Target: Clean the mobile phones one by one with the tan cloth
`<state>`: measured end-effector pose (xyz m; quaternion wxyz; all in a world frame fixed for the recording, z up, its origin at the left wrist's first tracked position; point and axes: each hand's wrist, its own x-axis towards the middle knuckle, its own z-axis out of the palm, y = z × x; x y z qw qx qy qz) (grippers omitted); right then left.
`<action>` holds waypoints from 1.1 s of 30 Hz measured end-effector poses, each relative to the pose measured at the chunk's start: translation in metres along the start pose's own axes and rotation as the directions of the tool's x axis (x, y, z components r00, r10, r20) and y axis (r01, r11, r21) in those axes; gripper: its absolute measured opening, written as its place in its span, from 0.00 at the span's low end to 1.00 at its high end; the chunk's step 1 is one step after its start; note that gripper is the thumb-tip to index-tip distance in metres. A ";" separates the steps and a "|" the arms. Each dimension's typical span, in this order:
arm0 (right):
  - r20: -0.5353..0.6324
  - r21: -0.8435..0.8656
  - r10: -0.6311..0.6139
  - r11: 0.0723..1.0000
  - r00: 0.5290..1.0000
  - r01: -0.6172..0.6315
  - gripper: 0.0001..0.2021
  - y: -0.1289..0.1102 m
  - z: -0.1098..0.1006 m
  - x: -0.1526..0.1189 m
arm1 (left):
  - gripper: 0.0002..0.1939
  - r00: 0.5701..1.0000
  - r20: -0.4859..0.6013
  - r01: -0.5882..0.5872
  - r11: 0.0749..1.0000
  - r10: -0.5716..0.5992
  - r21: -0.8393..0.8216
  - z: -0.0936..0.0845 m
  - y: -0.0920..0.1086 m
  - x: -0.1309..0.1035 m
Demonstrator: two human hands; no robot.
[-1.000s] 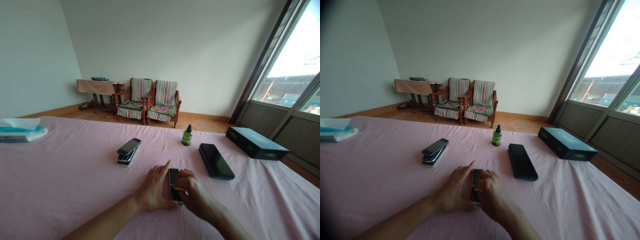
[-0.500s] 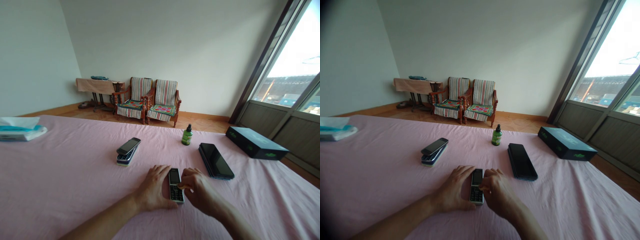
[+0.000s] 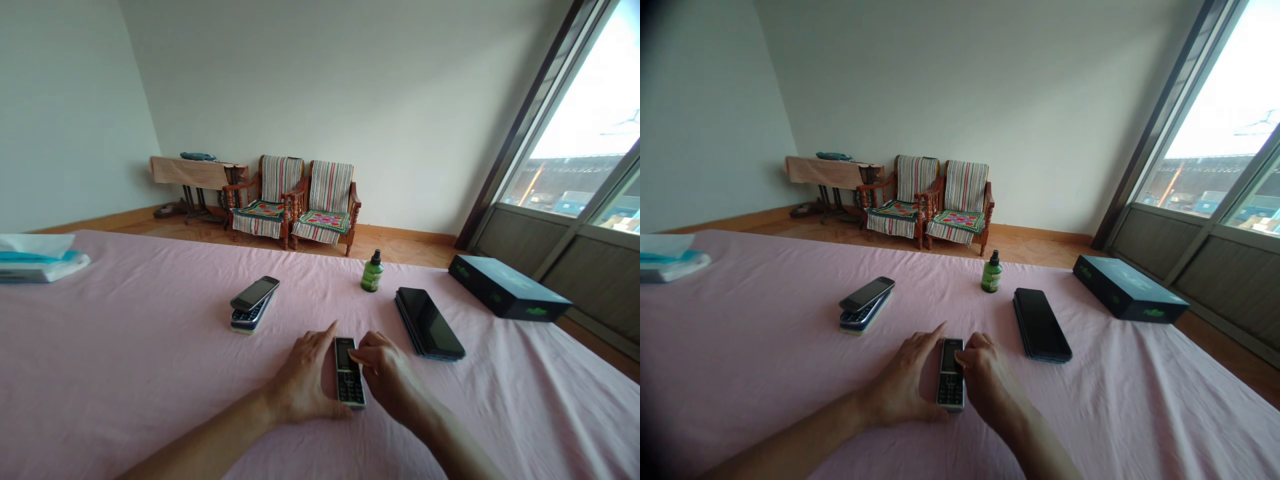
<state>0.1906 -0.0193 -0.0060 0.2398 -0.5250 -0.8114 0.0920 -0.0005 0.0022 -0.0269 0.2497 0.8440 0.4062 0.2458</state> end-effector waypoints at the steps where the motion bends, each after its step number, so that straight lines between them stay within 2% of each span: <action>1: -0.019 -0.019 0.009 1.000 1.000 -0.010 0.15 0.000 0.002 0.003 | 0.66 1.000 -0.014 0.003 1.000 -0.003 -0.015 0.001 0.000 -0.001; 6: -0.076 -0.075 -0.006 0.997 0.997 0.000 0.15 -0.006 0.011 0.014 | 0.74 0.999 -0.033 -0.006 0.999 0.005 -0.034 0.003 -0.002 -0.001; 12: -0.079 -0.026 0.004 1.000 0.997 -0.006 0.15 -0.005 0.013 0.012 | 0.73 0.999 -0.042 -0.025 0.999 0.024 -0.021 0.004 -0.004 -0.001; 17: -0.114 -0.118 0.023 0.992 0.993 -0.037 0.14 -0.001 0.018 0.016 | 0.72 0.998 -0.060 -0.027 0.999 0.026 -0.018 0.005 -0.004 -0.001; 24: -0.109 -0.047 -0.111 0.993 0.988 0.106 0.14 -0.012 0.029 0.022 | 0.76 0.997 -0.051 -0.060 0.998 0.059 -0.030 0.002 0.002 0.002; 30: -0.132 -0.079 0.025 0.996 0.991 -0.036 0.16 -0.001 0.023 0.018 | 0.77 0.999 -0.018 -0.031 0.999 0.031 -0.008 0.002 0.001 0.001; 33: -0.153 -0.098 0.019 0.995 0.988 -0.034 0.16 0.000 0.026 0.017 | 0.76 0.999 -0.029 -0.022 1.000 0.022 -0.008 0.003 0.000 0.002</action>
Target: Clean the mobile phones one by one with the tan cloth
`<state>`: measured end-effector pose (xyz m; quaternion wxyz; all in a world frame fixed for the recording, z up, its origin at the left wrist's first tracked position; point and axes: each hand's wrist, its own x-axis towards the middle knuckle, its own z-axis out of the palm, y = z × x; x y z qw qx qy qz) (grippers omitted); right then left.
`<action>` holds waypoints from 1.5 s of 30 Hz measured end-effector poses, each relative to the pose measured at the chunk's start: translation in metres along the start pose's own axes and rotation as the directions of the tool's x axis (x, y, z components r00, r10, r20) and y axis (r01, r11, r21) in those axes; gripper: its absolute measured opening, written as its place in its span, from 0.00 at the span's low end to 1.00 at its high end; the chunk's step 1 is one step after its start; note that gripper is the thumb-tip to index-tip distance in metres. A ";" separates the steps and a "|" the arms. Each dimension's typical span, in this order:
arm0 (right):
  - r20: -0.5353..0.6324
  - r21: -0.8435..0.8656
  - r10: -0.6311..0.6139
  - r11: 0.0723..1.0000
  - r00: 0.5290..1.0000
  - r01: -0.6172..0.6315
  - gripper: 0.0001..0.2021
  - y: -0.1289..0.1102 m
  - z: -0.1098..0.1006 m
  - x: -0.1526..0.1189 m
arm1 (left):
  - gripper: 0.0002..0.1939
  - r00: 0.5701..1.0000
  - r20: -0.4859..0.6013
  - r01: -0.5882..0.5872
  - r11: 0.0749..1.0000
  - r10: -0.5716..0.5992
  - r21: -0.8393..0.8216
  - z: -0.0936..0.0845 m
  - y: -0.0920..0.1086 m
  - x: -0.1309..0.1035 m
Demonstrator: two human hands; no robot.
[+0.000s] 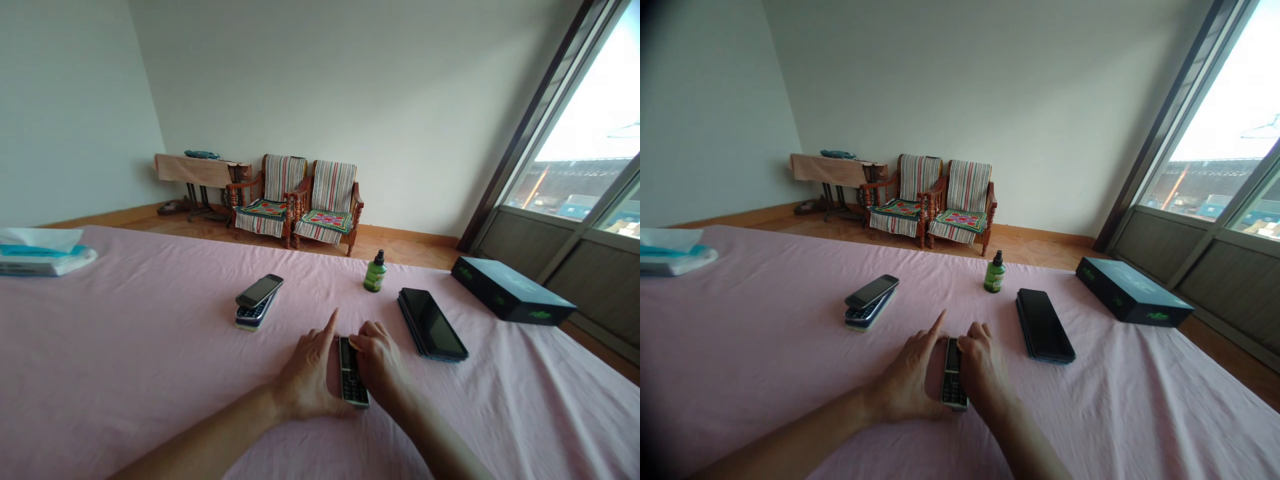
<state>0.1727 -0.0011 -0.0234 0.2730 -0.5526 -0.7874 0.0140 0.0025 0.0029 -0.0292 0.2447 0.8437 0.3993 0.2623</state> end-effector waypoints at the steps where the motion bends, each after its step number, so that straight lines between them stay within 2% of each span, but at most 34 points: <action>1: -0.004 0.009 -0.021 1.000 1.000 0.021 0.16 -0.002 0.002 0.000 | 0.76 1.000 -0.004 -0.003 1.000 0.003 -0.001 0.000 0.000 0.000; 5: 0.012 0.063 -0.088 0.994 0.996 0.087 0.15 -0.007 0.007 0.001 | 0.75 1.000 -0.020 -0.017 1.000 0.017 -0.001 0.001 0.000 0.000; 10: 0.009 -0.009 0.034 0.999 0.999 -0.034 0.16 0.006 0.002 -0.001 | 0.77 1.000 0.003 -0.002 1.000 0.002 0.001 0.000 0.000 -0.001; 16: 0.052 -0.030 0.046 0.999 0.998 -0.045 0.15 0.006 -0.013 -0.004 | 0.76 1.000 0.011 0.013 1.000 -0.013 -0.004 -0.002 0.003 -0.001; 21: 0.159 0.032 0.038 0.999 0.986 -0.044 0.15 -0.003 -0.024 -0.022 | 0.77 1.000 0.006 0.008 1.000 -0.008 -0.006 0.001 0.000 -0.001; 27: 0.184 0.087 0.034 0.995 0.982 -0.050 0.16 -0.007 -0.025 -0.047 | 0.77 1.000 -0.002 -0.012 1.000 0.012 0.000 0.001 -0.001 -0.001; 30: 0.176 0.067 -0.010 0.998 0.984 -0.002 0.16 -0.004 -0.023 -0.039 | 0.76 1.000 -0.006 -0.006 1.000 0.006 0.004 0.000 0.001 -0.001; 34: 0.151 -0.022 -0.080 0.996 0.985 0.084 0.13 -0.003 -0.020 -0.013 | 0.76 1.000 -0.007 -0.013 1.000 0.013 0.006 -0.001 0.002 -0.002; 38: 0.152 -0.019 -0.123 0.992 0.981 0.127 0.12 -0.004 -0.015 0.009 | 0.75 1.000 -0.008 -0.020 1.000 0.020 0.008 0.001 -0.001 -0.002; 41: 0.136 0.009 -0.150 0.989 0.979 0.150 0.12 -0.005 -0.012 0.008 | 0.75 0.999 -0.011 -0.035 0.999 0.035 0.011 0.002 -0.003 -0.001; 45: 0.128 0.067 -0.201 0.979 0.971 0.194 0.13 -0.012 -0.015 -0.017 | 0.76 0.999 0.003 -0.048 0.998 0.048 0.047 0.003 -0.004 0.001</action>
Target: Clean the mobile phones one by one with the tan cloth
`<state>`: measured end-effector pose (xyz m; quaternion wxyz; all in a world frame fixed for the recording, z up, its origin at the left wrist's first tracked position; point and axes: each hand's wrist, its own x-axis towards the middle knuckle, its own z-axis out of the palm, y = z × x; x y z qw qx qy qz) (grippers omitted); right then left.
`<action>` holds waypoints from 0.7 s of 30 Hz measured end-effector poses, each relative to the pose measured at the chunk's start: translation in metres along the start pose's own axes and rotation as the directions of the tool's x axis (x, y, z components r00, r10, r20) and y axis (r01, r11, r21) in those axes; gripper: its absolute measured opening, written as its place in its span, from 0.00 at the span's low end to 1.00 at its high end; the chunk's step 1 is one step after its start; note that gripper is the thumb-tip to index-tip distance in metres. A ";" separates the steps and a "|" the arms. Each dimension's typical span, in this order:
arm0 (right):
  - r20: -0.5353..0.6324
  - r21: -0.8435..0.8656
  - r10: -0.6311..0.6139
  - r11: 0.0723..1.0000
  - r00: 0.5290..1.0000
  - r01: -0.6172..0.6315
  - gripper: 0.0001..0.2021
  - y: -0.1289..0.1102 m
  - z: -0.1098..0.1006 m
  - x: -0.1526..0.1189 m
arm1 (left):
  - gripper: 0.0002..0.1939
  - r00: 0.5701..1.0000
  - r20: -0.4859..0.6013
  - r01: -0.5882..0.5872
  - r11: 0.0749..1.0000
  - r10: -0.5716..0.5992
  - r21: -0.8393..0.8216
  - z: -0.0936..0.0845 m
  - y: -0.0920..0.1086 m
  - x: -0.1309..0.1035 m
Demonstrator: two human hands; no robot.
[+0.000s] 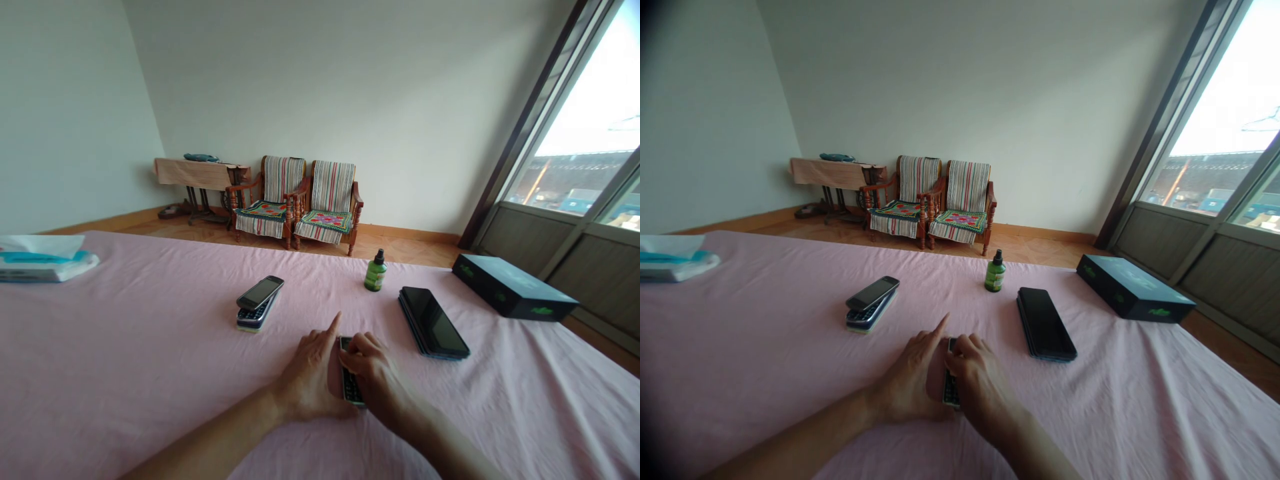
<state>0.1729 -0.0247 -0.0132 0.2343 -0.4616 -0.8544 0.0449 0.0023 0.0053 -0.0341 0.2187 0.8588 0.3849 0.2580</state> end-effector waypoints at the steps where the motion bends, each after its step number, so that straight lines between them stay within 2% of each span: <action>1: 0.000 0.007 -0.003 1.000 1.000 0.003 0.13 -0.003 0.000 -0.006 | 0.77 1.000 0.000 -0.006 1.000 0.006 0.012 0.001 -0.001 0.000; 4: 0.005 0.034 -0.004 0.999 1.000 0.004 0.13 -0.007 -0.002 -0.016 | 0.76 0.999 -0.016 -0.027 0.999 0.028 0.038 0.002 -0.001 0.000; 10: -0.019 0.025 0.031 0.999 0.999 -0.030 0.12 0.003 0.000 0.003 | 0.72 1.000 0.010 0.004 1.000 -0.004 0.009 -0.004 0.004 -0.001; 14: -0.003 0.056 0.002 0.998 1.000 -0.002 0.15 0.000 -0.005 -0.003 | 0.67 1.000 0.020 0.019 1.000 -0.019 0.018 -0.004 0.003 0.000; 17: 0.049 0.154 -0.004 0.988 0.999 -0.003 0.17 0.000 -0.012 -0.017 | 0.61 0.999 0.038 0.022 0.999 -0.023 0.036 -0.004 0.002 0.001; 21: 0.033 0.273 0.109 0.955 0.994 -0.114 0.18 0.012 -0.015 -0.026 | 0.48 0.997 0.067 -0.026 0.999 0.024 0.029 -0.009 0.005 0.000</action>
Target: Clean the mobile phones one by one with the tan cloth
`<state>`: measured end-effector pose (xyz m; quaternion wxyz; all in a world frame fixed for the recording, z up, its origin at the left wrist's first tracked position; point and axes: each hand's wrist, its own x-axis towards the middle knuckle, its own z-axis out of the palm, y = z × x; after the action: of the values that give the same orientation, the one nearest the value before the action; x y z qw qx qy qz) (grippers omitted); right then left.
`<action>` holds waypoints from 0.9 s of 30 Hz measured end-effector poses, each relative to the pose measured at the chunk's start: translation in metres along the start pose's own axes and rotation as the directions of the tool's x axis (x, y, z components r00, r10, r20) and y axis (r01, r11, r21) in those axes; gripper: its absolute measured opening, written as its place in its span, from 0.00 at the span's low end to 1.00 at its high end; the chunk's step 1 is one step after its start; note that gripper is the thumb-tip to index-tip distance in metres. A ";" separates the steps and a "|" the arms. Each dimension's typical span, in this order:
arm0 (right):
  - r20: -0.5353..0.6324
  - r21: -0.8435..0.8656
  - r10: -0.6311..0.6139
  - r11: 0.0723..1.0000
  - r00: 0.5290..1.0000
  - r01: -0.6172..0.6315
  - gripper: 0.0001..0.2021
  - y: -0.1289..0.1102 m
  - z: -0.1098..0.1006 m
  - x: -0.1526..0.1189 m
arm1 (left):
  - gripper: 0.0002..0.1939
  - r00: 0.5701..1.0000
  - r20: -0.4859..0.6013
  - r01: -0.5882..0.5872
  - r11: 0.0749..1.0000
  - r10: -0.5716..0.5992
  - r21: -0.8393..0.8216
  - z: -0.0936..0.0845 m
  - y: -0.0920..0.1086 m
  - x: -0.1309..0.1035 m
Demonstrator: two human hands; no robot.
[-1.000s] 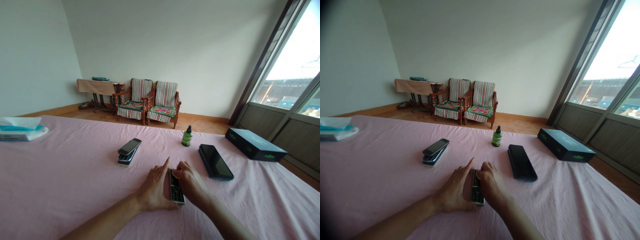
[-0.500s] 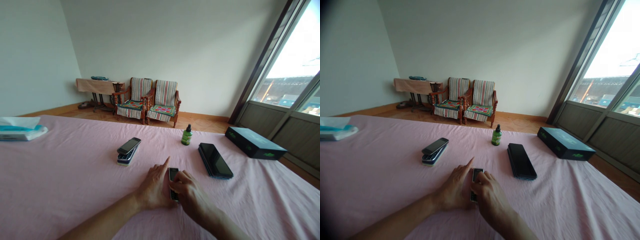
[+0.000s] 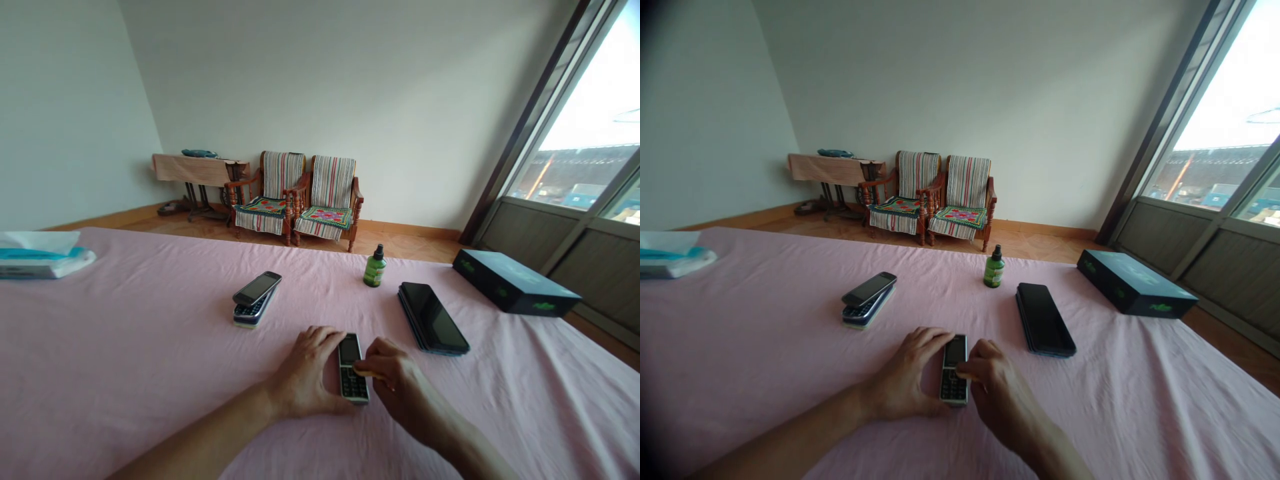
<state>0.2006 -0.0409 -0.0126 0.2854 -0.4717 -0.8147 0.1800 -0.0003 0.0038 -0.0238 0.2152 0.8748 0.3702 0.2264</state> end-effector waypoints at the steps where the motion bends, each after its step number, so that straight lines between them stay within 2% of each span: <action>1: -0.032 0.021 0.022 1.000 0.999 -0.021 0.19 0.004 0.000 0.000 | 0.47 1.000 0.001 -0.005 1.000 0.005 0.001 -0.001 0.001 -0.001; 6: -0.154 0.069 0.078 0.995 0.985 -0.068 0.18 0.011 0.004 0.003 | 0.49 1.000 -0.015 0.006 1.000 -0.006 0.010 -0.004 0.004 -0.007; 9: -0.120 0.079 0.045 0.996 0.992 -0.036 0.17 0.011 0.004 0.002 | 0.51 1.000 0.008 0.003 1.000 -0.003 0.023 -0.004 0.004 -0.009; 12: -0.058 0.114 0.005 0.993 0.998 0.002 0.19 0.010 0.004 0.001 | 0.48 0.999 0.029 0.012 0.999 -0.013 0.032 -0.006 0.006 -0.008; 15: -0.033 0.095 0.023 0.995 0.999 -0.019 0.18 0.005 0.007 0.003 | 0.46 0.999 0.037 0.023 0.999 -0.025 0.040 -0.008 0.010 -0.006; 20: -0.031 0.009 0.020 1.000 0.999 -0.020 0.16 -0.006 0.015 0.008 | 0.44 0.999 0.031 0.031 0.999 -0.032 0.030 -0.008 0.011 -0.004; 27: -0.075 -0.044 0.068 0.996 0.995 -0.071 0.12 -0.002 0.010 0.007 | 0.45 0.999 0.031 0.039 0.999 -0.040 0.037 -0.007 0.010 -0.006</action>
<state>0.1904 -0.0364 -0.0173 0.2975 -0.5126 -0.7907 0.1533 -0.0021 -0.0053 -0.0136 0.2094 0.8746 0.3879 0.2017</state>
